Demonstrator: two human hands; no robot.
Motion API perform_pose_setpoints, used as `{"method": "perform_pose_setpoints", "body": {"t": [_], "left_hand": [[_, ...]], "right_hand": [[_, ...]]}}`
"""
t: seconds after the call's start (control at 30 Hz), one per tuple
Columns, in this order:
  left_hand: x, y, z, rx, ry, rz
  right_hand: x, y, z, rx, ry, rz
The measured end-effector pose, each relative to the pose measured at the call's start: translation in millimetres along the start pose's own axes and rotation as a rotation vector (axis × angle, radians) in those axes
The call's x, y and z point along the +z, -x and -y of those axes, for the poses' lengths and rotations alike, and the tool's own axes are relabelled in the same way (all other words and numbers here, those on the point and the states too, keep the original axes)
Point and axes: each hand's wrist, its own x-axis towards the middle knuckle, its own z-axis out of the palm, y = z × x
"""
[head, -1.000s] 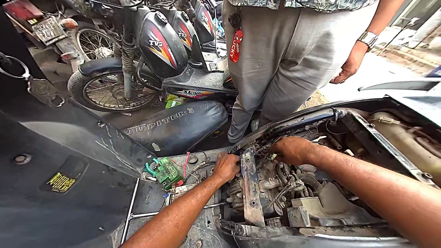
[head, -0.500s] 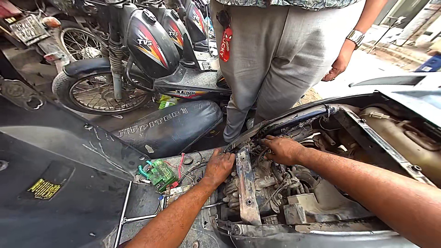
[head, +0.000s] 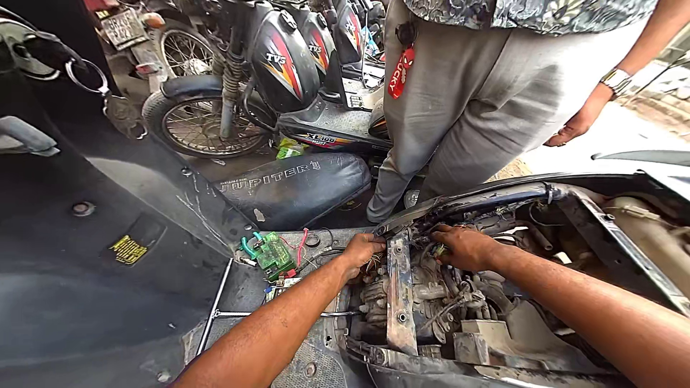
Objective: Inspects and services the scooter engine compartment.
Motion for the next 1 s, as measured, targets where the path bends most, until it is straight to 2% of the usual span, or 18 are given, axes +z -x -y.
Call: {"method": "perform_pose_setpoints", "body": {"t": [0.17,0.47,0.57,0.7,0.77,1.0], "left_hand": [[13,9,-1,0.015,0.090,-0.192],[28,33,6,0.116,0.199,-0.401],[30,41,11,0.231,0.036,-0.466],[16,48,17,0.637,-0.544,-0.522],[7,51,22,0.764,-0.678,-0.503],[-19,61,23,0.796,-0.854,-0.261]], "right_hand": [[0,0,4,-0.011,0.021,0.008],[-3,1,-2,-0.071,0.006,0.027],[-8,3,-1,-0.079,0.011,0.040],[-10,4,0,-0.089,0.034,0.045],[-11,6,0,-0.087,0.042,0.048],[-15,8,3,-0.090,0.093,0.082]]}}
